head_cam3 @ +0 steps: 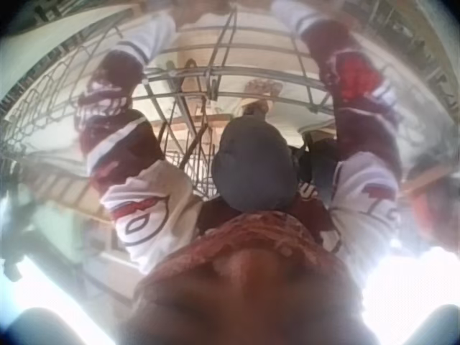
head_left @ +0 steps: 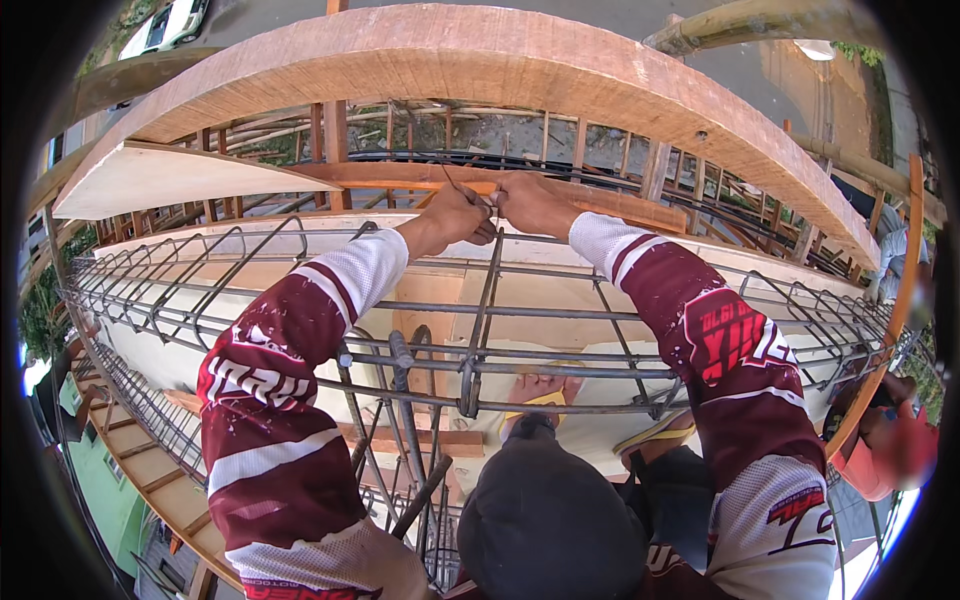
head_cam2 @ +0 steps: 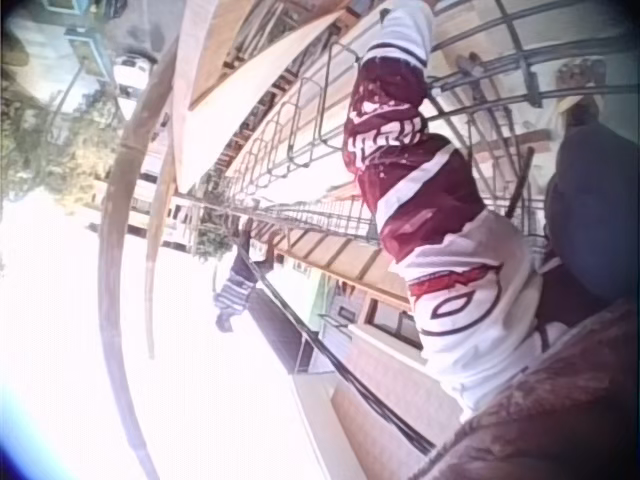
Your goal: The person is assembling a rebar structure on a construction site. They are using pliers to tie the rebar together with wire.
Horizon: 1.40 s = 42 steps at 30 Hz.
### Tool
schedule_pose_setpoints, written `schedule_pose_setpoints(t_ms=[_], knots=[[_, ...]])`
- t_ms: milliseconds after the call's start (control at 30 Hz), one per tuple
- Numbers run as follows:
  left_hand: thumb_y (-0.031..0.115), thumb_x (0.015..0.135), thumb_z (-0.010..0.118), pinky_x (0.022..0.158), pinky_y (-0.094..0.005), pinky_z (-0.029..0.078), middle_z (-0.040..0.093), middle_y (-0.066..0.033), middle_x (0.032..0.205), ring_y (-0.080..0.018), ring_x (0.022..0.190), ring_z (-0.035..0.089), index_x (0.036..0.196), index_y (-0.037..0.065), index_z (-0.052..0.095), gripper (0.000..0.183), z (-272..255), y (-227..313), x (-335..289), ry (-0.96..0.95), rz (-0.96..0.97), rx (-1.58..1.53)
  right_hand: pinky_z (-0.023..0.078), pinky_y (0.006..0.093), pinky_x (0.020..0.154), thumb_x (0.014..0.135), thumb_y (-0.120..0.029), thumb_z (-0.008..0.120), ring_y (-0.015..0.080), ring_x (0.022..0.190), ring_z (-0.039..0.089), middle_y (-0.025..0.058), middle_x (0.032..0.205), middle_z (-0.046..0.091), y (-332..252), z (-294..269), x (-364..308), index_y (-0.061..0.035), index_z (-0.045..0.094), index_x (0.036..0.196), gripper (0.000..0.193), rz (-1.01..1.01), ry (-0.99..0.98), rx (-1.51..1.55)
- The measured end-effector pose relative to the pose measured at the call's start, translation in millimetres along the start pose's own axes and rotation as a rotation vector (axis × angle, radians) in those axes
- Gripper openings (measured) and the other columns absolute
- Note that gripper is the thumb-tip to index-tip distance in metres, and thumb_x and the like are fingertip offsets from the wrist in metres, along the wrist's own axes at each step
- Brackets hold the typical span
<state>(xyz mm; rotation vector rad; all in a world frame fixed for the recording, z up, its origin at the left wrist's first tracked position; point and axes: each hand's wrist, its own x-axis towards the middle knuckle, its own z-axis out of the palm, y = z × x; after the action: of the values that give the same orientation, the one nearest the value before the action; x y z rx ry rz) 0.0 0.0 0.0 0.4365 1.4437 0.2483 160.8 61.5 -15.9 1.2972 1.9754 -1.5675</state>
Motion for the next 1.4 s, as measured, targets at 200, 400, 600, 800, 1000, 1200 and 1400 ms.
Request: schedule_pose_setpoints(t_ms=[200, 400, 600, 800, 1000, 1200, 1400], knots=[[0.001, 0.096, 0.052, 0.071, -0.0399, 0.066, 0.070, -0.0290, 0.092, -0.0352, 0.079, 0.074, 0.103, -0.017, 0.059, 0.021, 2, 12, 3, 0.018, -0.146, 0.010, 0.052, 0.0477, 0.083, 0.097, -0.025, 0.060, 0.0393, 0.090, 0.070, 0.0235, 0.090, 0.072, 6, 0, 0, 0.0038, 0.072, 0.095, 0.032, 0.131, 0.011, 0.285], [0.006, 0.098, 0.053, 0.067, -0.0388, 0.066, 0.070, -0.0258, 0.090, -0.0326, 0.076, 0.074, 0.106, -0.015, 0.057, 0.023, 8, -4, 10, 0.056, -0.082, 0.017, 0.052, 0.0452, 0.078, 0.097, -0.022, 0.060, 0.0342, 0.083, 0.070, 0.0207, 0.088, 0.072, -4, -7, -10, 0.0047, 0.071, 0.092, 0.030, -0.001, 0.015, 0.097], [-0.003, 0.091, 0.055, 0.059, -0.0375, 0.064, 0.072, -0.0266, 0.085, -0.0327, 0.067, 0.075, 0.093, -0.018, 0.064, 0.018, 11, -14, 29, 0.164, -0.031, 0.070, 0.052, 0.0415, 0.079, 0.096, -0.023, 0.064, 0.0299, 0.085, 0.069, 0.0188, 0.084, 0.070, 8, -15, -39, 0.0045, 0.071, 0.102, 0.029, -0.123, -0.151, 0.166], [0.006, 0.101, 0.050, 0.062, -0.0376, 0.065, 0.070, -0.0245, 0.085, -0.0313, 0.071, 0.074, 0.104, -0.015, 0.059, 0.023, 11, -13, 33, 0.112, 0.005, 0.170, 0.051, 0.0414, 0.085, 0.094, -0.029, 0.068, 0.0301, 0.097, 0.067, 0.0188, 0.100, 0.069, 15, -8, -73, 0.0026, 0.071, 0.114, 0.037, -0.274, -0.207, -0.016], [0.004, 0.088, 0.068, 0.066, -0.0354, 0.064, 0.070, -0.0211, 0.089, -0.0274, 0.072, 0.073, 0.098, -0.012, 0.062, 0.021, 10, -3, 22, 0.009, 0.041, 0.133, 0.049, 0.0426, 0.094, 0.086, -0.024, 0.075, 0.0357, 0.112, 0.063, 0.0204, 0.114, 0.066, 26, -4, -48, -0.0015, 0.069, 0.118, 0.039, -0.189, -0.316, -0.005], [0.003, 0.072, 0.080, 0.060, -0.0308, 0.059, 0.068, -0.0132, 0.071, -0.0210, 0.065, 0.070, 0.072, -0.006, 0.066, 0.017, 18, 2, 18, 0.026, 0.027, 0.223, 0.050, 0.0443, 0.089, 0.081, -0.027, 0.079, 0.0376, 0.103, 0.066, 0.0228, 0.105, 0.069, 32, -2, -41, 0.0020, 0.061, 0.117, 0.050, -0.162, -0.175, -0.241], [0.018, 0.069, 0.084, 0.061, -0.0319, 0.057, 0.071, -0.0122, 0.069, -0.0180, 0.062, 0.070, 0.071, -0.003, 0.071, 0.024, 17, 1, 24, 0.021, 0.005, 0.504, 0.052, 0.0504, 0.085, 0.085, -0.027, 0.071, 0.0429, 0.097, 0.068, 0.0269, 0.101, 0.070, 26, 8, -14, 0.0055, 0.067, 0.104, 0.038, -0.164, -0.360, -0.461]])
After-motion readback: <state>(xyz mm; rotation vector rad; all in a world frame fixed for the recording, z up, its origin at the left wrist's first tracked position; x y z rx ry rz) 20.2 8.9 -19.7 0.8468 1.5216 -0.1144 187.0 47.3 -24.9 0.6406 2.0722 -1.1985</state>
